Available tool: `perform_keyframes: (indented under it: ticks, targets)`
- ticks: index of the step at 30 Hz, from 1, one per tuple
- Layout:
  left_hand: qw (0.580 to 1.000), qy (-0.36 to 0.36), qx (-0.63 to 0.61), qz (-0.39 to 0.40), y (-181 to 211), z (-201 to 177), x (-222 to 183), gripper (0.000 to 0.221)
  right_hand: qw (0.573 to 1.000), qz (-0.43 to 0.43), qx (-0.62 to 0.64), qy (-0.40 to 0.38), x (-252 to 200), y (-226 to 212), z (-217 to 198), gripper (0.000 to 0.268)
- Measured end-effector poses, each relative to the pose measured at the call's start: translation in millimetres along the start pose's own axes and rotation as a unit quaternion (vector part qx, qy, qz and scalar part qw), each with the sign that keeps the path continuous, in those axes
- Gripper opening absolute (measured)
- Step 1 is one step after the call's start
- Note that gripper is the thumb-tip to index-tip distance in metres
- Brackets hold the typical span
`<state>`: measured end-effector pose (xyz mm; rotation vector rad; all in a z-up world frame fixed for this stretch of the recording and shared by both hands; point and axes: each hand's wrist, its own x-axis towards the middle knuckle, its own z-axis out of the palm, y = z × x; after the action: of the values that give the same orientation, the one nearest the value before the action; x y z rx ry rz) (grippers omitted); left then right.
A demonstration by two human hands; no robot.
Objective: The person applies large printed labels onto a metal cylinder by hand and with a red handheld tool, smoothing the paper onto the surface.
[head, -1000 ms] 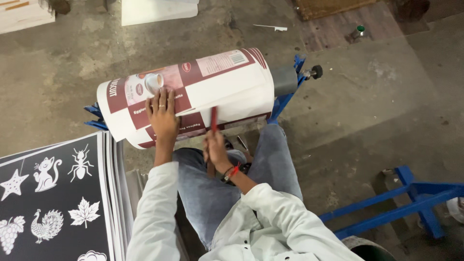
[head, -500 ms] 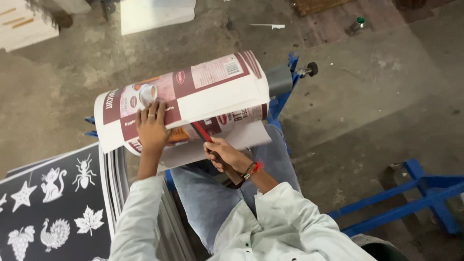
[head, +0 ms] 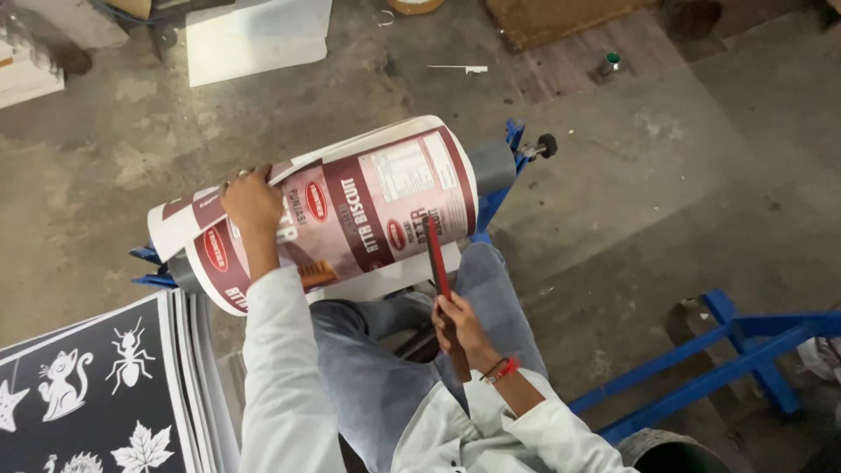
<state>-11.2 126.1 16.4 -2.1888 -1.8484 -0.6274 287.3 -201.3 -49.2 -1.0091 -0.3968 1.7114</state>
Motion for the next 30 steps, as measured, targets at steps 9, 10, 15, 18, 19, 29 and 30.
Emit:
perform_keyframes:
  ticks: [9, 10, 15, 18, 19, 29, 30]
  targets:
    - [0.987, 0.147, 0.024, 0.060, 23.4, -32.4, -110.9, 0.059, 0.994, -0.109, -0.005, 0.007, 27.5, -23.0, -1.3, 0.027]
    - [0.986, 0.151, 0.013, 0.064, 26.8, -37.2, -123.6, 0.060, 0.993, -0.115, -0.003, 0.016, 27.2, -24.0, 0.1, 0.026]
    - [0.987, 0.148, 0.026, 0.053, 30.9, -56.5, -148.9, 0.060, 0.991, -0.113, 0.028, 0.061, 31.8, -29.7, -5.3, 0.022]
    - [0.992, 0.103, -0.039, 0.068, 26.1, -59.9, -140.3, 0.069, 0.976, -0.200, 0.071, 0.049, 62.1, -32.5, -12.2, 0.024]
    - [0.993, 0.091, -0.029, 0.068, 27.6, -59.1, -135.4, 0.069, 0.971, -0.214, 0.090, 0.061, 77.5, -34.5, -13.3, 0.023]
    - [0.991, 0.041, 0.012, 0.125, 44.0, -78.9, -133.0, 0.074, 0.996, -0.034, -0.039, -0.077, 86.8, 64.2, 116.6, 0.026]
    - [0.991, 0.032, 0.023, 0.131, 42.4, -83.0, -132.7, 0.074, 0.990, 0.016, -0.044, -0.132, 76.2, 58.4, 122.7, 0.023]
